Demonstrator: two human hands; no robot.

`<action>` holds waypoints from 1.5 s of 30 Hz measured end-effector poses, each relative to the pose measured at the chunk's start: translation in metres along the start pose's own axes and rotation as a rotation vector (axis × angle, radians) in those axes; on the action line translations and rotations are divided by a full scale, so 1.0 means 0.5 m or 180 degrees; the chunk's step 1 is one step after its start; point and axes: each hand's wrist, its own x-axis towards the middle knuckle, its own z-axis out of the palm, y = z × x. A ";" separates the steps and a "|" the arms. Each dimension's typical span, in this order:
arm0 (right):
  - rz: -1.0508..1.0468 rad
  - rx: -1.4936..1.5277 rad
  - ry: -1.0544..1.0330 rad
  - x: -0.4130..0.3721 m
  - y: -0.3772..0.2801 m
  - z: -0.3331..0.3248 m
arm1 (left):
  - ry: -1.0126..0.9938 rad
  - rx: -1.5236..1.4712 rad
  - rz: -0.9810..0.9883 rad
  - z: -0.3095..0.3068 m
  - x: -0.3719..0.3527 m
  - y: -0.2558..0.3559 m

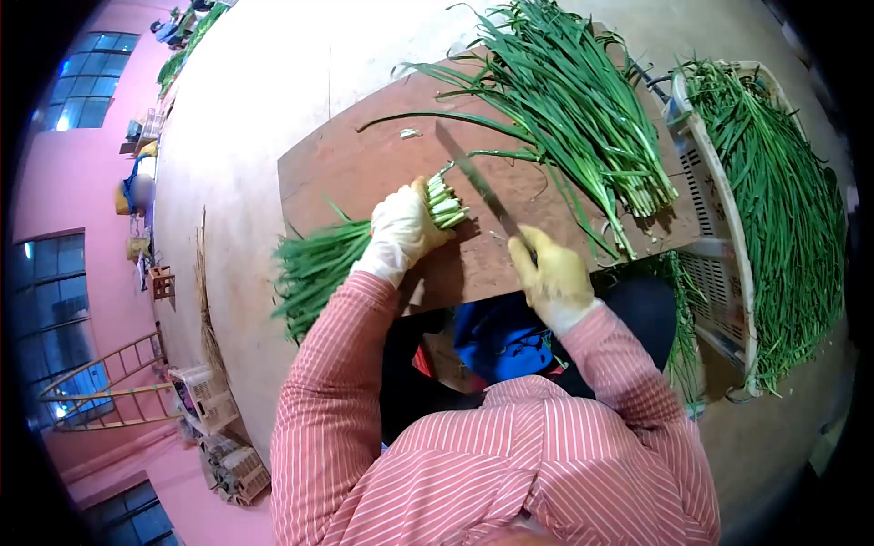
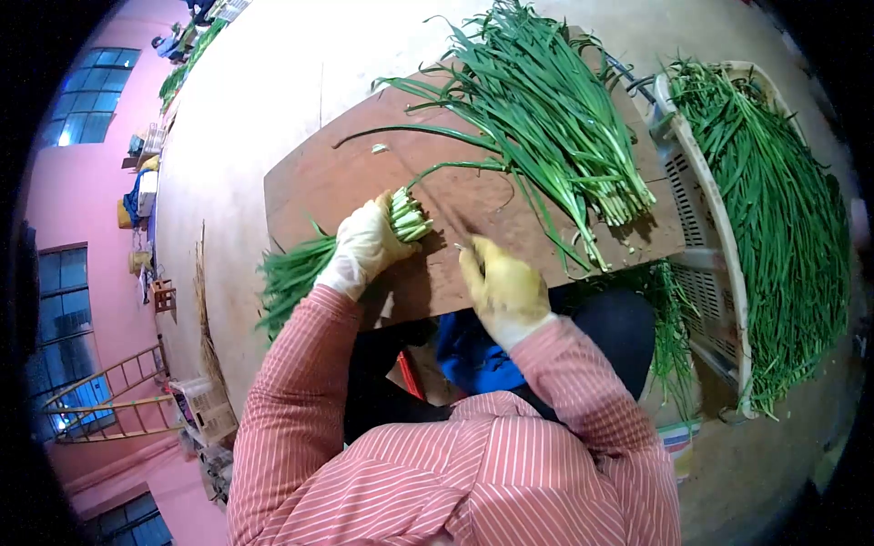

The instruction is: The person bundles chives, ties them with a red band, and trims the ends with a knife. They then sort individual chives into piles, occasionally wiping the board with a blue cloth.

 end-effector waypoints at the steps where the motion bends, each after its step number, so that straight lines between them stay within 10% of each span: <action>1: -0.0297 -0.0127 0.0239 -0.015 -0.005 0.006 | 0.0133 -0.0102 -0.0018 0.004 -0.001 0.001; 45: 0.0210 -0.0972 -0.0986 0.172 -0.022 0.141 | 0.0334 -0.0106 0.0001 0.015 0.002 -0.001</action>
